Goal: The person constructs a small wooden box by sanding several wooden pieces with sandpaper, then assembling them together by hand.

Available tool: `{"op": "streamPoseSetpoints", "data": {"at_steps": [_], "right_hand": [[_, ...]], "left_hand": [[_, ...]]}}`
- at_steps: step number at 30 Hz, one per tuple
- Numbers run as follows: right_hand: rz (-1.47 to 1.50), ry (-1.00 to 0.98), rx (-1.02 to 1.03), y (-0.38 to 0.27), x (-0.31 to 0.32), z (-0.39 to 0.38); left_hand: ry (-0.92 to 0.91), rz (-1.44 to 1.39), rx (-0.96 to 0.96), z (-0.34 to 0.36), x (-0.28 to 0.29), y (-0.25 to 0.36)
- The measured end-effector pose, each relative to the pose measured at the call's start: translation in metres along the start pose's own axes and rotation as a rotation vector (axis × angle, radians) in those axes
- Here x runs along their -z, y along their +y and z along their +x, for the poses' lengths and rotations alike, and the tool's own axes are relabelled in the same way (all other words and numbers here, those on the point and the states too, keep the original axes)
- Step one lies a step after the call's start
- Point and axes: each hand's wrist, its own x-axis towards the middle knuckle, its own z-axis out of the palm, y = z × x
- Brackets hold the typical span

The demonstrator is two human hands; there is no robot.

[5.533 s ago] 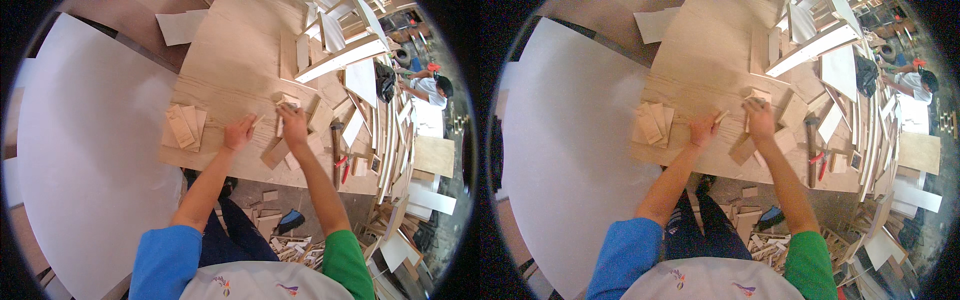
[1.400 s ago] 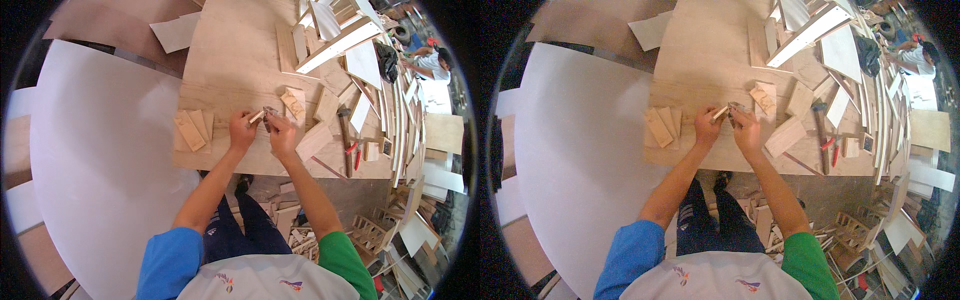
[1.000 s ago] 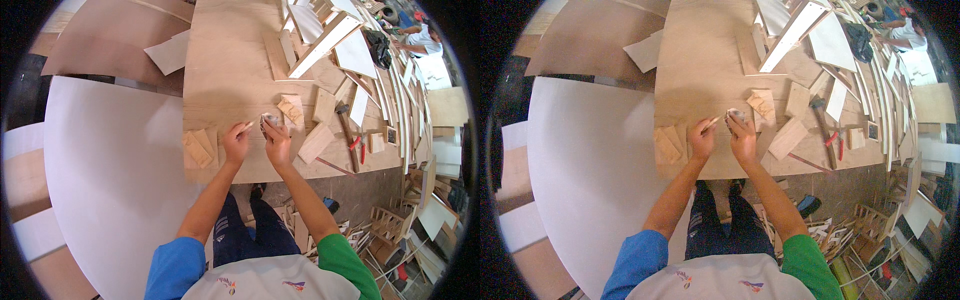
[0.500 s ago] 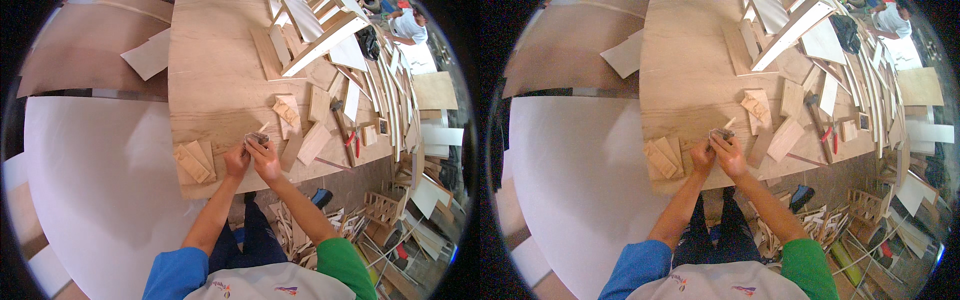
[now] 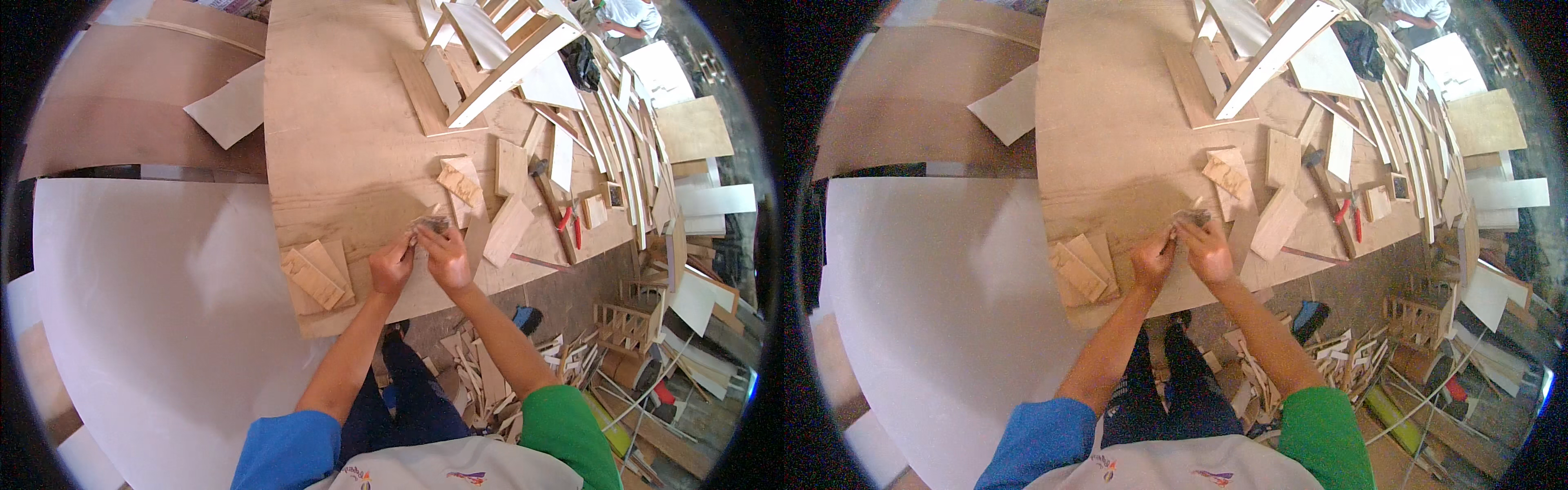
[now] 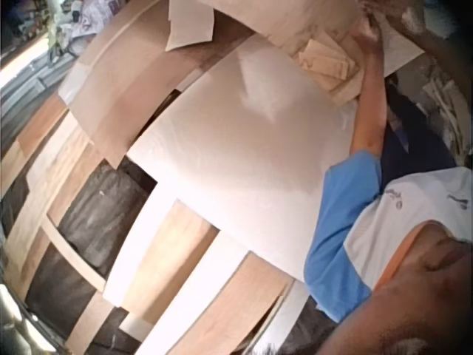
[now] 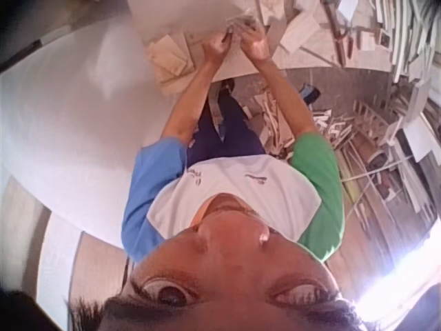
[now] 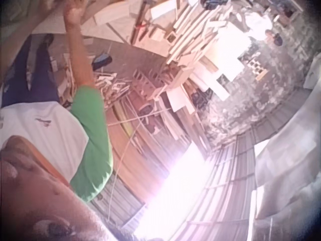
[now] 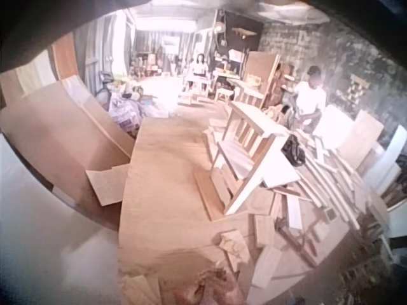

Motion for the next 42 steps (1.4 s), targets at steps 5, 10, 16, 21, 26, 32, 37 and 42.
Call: {"op": "streamPoseSetpoints", "data": {"at_steps": [5, 10, 16, 21, 26, 32, 37, 42], "right_hand": [[0.082, -0.006, 0.157, -0.003, -0.002, 0.001], [0.038, 0.0, 0.105, 0.021, 0.002, 0.003], [0.127, -0.091, 0.205, 0.021, -0.008, -0.007], [0.054, 0.023, 0.021, 0.024, 0.001, 0.003], [0.074, 0.004, 0.087, 0.021, 0.001, 0.0], [0.115, -0.034, 0.178, 0.008, -0.007, -0.011], [0.07, -0.056, 0.152, 0.011, -0.002, -0.008], [-0.022, -0.041, -0.005, 0.041, 0.012, 0.003]], "left_hand": [[-0.077, 0.045, 0.112, -0.013, -0.002, -0.007], [-0.06, 0.085, 0.012, -0.006, -0.007, 0.004], [-0.046, 0.081, 0.068, -0.011, 0.0, -0.003], [-0.014, 0.047, 0.127, -0.005, -0.005, 0.011], [-0.084, 0.077, 0.128, -0.004, 0.001, 0.008], [-0.077, 0.08, 0.108, -0.01, 0.001, 0.001], [-0.051, 0.112, 0.073, -0.007, -0.007, 0.001], [-0.087, 0.104, 0.088, -0.002, -0.003, 0.008]]}}
